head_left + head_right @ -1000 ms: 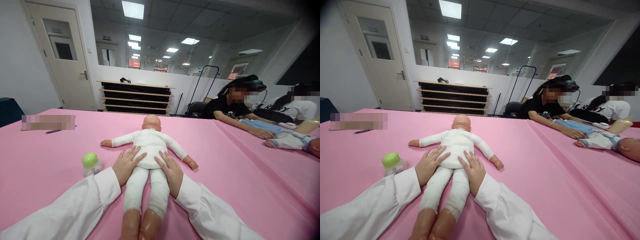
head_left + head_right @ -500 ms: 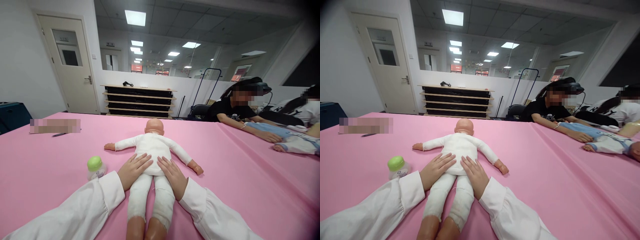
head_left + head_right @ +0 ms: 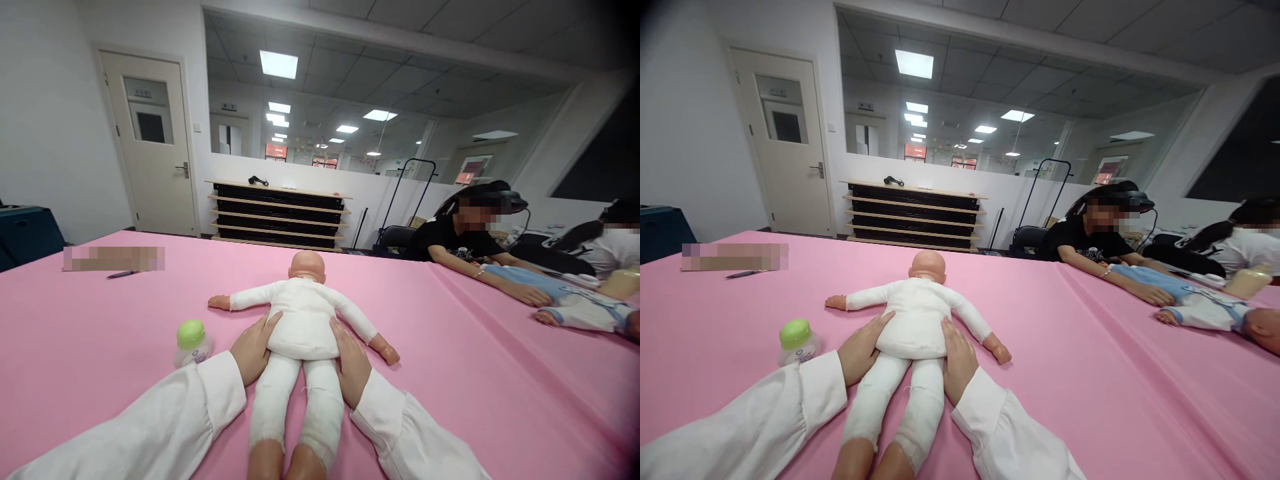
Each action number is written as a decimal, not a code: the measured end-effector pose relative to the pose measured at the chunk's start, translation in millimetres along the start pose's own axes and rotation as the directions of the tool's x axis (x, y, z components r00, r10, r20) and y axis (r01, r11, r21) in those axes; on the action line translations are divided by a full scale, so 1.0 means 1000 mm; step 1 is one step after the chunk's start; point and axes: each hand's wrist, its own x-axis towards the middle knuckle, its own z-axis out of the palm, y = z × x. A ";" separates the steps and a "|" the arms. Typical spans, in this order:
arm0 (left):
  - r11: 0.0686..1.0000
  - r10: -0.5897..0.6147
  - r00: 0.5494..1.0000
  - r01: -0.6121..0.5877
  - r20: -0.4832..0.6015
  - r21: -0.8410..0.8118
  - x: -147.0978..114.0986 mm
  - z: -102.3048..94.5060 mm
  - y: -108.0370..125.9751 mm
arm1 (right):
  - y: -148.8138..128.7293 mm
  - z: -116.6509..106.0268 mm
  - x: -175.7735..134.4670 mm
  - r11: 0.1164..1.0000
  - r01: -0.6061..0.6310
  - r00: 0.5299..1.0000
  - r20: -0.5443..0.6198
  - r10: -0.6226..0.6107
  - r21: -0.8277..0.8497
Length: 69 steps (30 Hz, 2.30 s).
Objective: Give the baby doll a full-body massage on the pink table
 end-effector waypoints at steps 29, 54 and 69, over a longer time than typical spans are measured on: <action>0.990 0.128 0.991 -0.129 0.036 0.049 -0.002 -0.007 0.004 | -0.054 -0.038 -0.041 0.976 0.153 0.939 0.284 -0.193 0.155; 0.941 0.214 0.970 -0.236 -0.113 -0.244 -0.044 -0.044 0.039 | -0.039 -0.023 -0.047 0.963 0.037 0.978 0.187 -0.089 0.266; 0.952 -0.054 0.993 0.082 0.102 -0.295 -0.056 -0.018 0.039 | -0.035 -0.038 -0.042 0.878 0.120 0.929 0.259 -0.264 0.463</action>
